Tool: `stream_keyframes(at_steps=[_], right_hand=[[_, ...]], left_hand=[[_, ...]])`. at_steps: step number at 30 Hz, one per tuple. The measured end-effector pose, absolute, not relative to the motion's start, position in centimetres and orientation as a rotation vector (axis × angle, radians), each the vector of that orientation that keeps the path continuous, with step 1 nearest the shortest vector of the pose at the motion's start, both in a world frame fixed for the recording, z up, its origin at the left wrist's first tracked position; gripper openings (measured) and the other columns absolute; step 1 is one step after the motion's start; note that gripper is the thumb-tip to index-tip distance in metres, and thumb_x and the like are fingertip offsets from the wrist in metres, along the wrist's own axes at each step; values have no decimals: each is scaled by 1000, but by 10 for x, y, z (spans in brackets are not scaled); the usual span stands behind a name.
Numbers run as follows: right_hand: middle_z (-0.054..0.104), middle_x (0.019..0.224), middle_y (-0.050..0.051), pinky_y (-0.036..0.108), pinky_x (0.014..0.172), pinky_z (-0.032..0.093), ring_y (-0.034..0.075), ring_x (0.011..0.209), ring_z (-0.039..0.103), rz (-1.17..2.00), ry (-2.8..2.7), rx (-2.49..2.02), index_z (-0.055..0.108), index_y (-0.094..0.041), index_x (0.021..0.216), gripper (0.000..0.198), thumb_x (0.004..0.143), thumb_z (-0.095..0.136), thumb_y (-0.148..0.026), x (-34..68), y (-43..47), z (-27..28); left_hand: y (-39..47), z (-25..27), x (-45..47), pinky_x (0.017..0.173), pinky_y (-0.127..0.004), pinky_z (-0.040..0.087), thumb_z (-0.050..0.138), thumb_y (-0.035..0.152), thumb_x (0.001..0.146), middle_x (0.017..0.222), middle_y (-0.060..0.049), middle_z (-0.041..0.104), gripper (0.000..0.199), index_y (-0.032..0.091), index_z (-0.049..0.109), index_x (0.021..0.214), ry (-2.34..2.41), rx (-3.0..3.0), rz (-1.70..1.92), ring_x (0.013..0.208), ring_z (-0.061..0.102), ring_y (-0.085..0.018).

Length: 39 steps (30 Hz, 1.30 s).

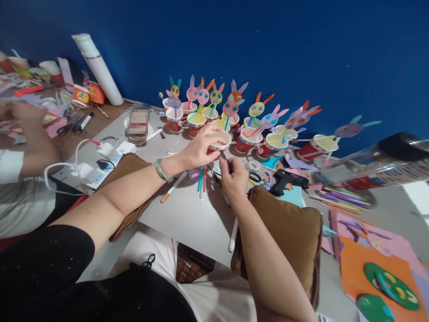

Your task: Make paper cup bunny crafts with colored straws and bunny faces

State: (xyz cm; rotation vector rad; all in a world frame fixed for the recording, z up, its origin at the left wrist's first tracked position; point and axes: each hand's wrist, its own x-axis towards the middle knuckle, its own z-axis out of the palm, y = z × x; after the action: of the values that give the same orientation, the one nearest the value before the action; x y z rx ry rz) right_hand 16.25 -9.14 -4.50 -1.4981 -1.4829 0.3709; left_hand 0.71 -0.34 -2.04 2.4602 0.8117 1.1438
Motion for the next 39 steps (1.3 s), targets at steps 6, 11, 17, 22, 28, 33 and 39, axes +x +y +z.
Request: stream_keyframes(at_steps=[6,11,17,22,28,33,39], right_hand=[[48,63,-3,30,60,35,14,61,43,312,-1458,-1422,51,-23,74,46,92,53,-65,164,-92,-43],[49,64,-3,30,62,37,14,62,44,254,-1426,-1399,51,-23,76,49,94,51,-68,165,-93,-42],[51,64,-2,30,61,38,15,62,45,256,-1440,-1365,53,-23,76,50,94,51,-69,163,-94,-40],[48,62,-3,30,59,38,14,60,43,341,-1454,-1329,52,-23,73,53,93,50,-72,162,-94,-38],[48,62,-3,29,60,39,14,60,43,367,-1459,-1324,53,-23,73,51,92,53,-70,163,-94,-37],[51,64,-3,30,62,39,14,61,45,372,-1445,-1351,56,-22,76,44,91,58,-64,165,-93,-37],[55,64,-1,30,61,38,15,60,47,267,-1468,-1420,55,-23,77,39,93,56,-58,165,-96,-36]], left_hand=[[11,-33,6,127,-54,30,77,23,72,152,-17,49,82,21,44,147,742,2250,1299,149,41,-36],[19,-45,10,121,-50,41,85,32,67,156,-21,44,106,18,27,154,662,1952,1186,145,49,-34],[21,-42,13,124,-48,37,92,37,58,145,-16,55,101,17,43,144,520,1777,1178,141,52,-33],[19,-35,11,112,-52,48,91,36,56,118,-13,68,79,14,57,123,517,1626,1093,120,65,-33],[16,-30,9,103,-46,53,89,27,52,110,-11,69,73,13,57,117,594,1580,1084,109,67,-29],[15,-27,7,110,-45,50,86,24,54,120,-12,69,72,12,59,119,665,1726,1174,117,65,-28],[14,-29,7,107,-45,51,84,22,57,116,-12,70,69,13,58,120,732,1768,1156,112,66,-28]])
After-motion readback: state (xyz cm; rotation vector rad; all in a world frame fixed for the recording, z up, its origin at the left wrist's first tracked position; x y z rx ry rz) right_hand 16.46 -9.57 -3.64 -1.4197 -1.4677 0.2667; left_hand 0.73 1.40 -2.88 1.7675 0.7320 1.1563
